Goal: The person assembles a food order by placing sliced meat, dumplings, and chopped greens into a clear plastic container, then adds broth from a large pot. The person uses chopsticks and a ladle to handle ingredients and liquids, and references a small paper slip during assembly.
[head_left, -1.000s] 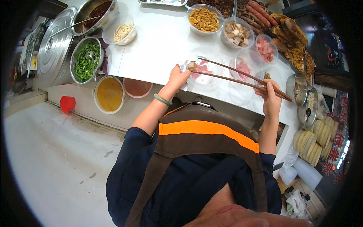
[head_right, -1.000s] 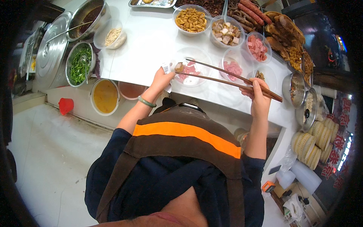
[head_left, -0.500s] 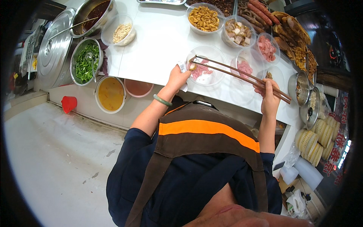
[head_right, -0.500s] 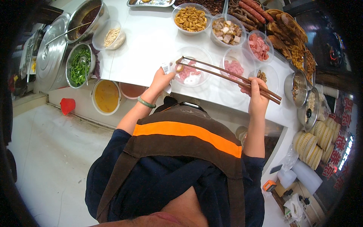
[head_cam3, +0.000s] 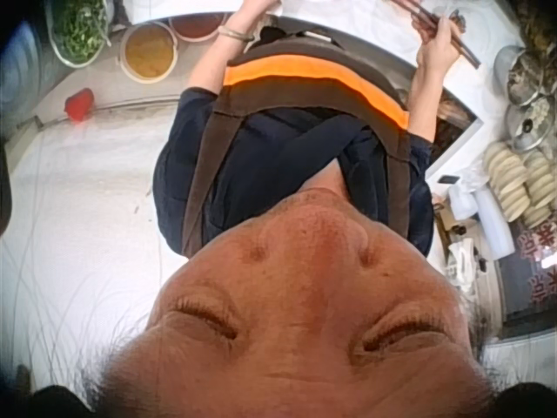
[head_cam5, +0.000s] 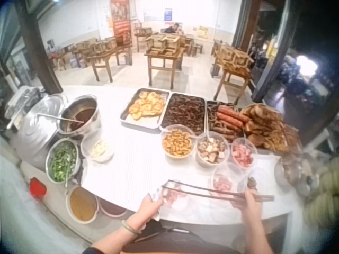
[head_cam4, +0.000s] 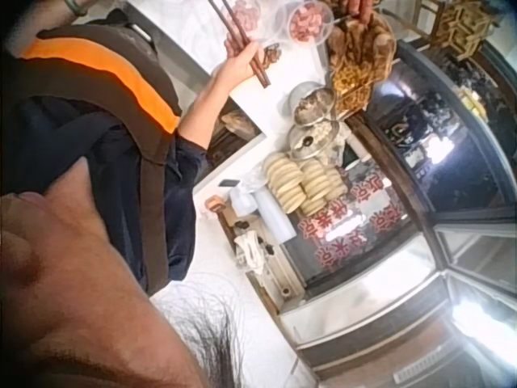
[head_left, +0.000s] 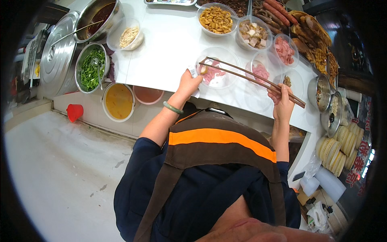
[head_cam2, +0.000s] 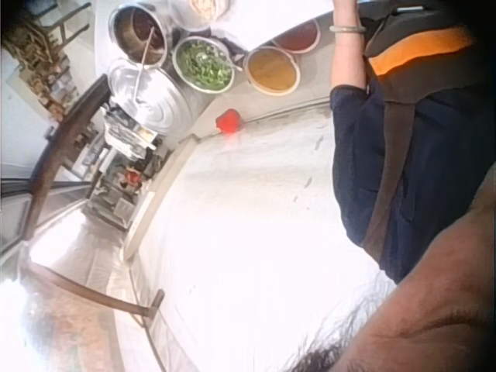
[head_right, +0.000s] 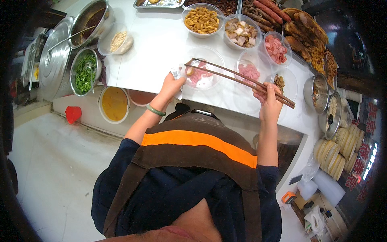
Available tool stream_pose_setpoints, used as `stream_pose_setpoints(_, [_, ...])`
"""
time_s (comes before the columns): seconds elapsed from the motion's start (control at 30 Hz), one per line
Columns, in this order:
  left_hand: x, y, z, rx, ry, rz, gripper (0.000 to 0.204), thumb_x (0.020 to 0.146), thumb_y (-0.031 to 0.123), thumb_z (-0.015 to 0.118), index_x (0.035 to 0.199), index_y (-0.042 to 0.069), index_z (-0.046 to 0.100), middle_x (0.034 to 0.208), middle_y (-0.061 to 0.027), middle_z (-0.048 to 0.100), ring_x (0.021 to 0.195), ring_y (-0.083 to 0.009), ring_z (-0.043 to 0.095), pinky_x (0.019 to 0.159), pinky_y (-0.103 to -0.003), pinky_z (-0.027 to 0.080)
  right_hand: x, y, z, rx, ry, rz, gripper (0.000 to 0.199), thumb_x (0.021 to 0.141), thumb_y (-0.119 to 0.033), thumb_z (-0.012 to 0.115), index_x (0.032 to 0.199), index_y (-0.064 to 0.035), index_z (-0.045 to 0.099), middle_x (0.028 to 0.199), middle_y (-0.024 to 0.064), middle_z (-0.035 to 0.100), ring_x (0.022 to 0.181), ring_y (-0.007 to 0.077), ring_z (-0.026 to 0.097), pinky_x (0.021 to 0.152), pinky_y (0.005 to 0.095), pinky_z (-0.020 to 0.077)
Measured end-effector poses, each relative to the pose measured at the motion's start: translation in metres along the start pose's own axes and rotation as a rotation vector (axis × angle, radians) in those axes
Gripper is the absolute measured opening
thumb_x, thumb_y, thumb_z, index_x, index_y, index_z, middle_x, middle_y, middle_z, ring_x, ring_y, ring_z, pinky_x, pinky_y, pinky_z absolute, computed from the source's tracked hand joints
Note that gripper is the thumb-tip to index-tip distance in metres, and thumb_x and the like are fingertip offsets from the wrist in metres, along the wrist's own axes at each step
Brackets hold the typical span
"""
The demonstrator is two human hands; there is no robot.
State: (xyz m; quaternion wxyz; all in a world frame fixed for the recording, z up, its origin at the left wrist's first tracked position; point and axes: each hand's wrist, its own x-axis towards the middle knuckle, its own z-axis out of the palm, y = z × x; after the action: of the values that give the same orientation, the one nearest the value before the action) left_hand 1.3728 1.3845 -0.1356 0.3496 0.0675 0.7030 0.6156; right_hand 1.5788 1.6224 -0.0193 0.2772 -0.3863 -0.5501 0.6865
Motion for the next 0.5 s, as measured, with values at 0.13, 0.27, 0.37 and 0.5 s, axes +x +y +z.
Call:
stream_pose_setpoints(0.13, [0.002,0.001,-0.004,-0.010,0.008,-0.022,0.039,0.075,0.005,0.055,0.113,-0.004,0.053,0.096,-0.0071,0.061,0.081,-0.0134,0.058,0.070,-0.026,0.047,0.003,0.011,-0.011,0.023,0.075,0.083,0.023,0.094,-0.022,0.051,0.101,0.0004,0.053,0.085,0.0161,0.065,0.072,0.0223,0.066,0.063,0.0295,0.0553])
stream_pose_setpoints(0.27, [0.001,0.004,-0.004,-0.048,-0.009,-0.002,0.040,0.075,0.004,0.055,0.114,-0.004,0.053,0.097,-0.0067,0.061,0.083,-0.0134,0.058,0.071,-0.026,0.046,0.000,0.013,-0.028,0.102,0.056,0.068,0.023,0.094,-0.022,0.050,0.098,-0.0004,0.055,0.084,0.0160,0.065,0.071,0.0221,0.066,0.062,0.0295,0.0557])
stream_pose_setpoints(0.37, [-0.001,0.008,-0.005,-0.035,0.005,-0.035,0.042,0.074,0.005,0.055,0.116,-0.004,0.052,0.098,-0.0074,0.061,0.084,-0.0137,0.058,0.072,-0.026,0.047,-0.005,0.011,-0.045,0.182,0.060,0.033,0.021,0.095,-0.021,0.049,0.098,-0.0011,0.055,0.085,0.0161,0.066,0.070,0.0214,0.066,0.062,0.0295,0.0562])
stream_pose_setpoints(0.5, [-0.002,0.011,-0.006,-0.045,0.006,-0.050,0.044,0.074,0.005,0.056,0.117,-0.005,0.051,0.098,-0.0085,0.061,0.084,-0.0141,0.059,0.072,-0.026,0.047,-0.012,0.021,-0.065,0.258,0.103,0.090,0.021,0.095,-0.021,0.049,0.098,-0.0016,0.056,0.084,0.0145,0.066,0.072,0.0209,0.067,0.063,0.0289,0.0561])
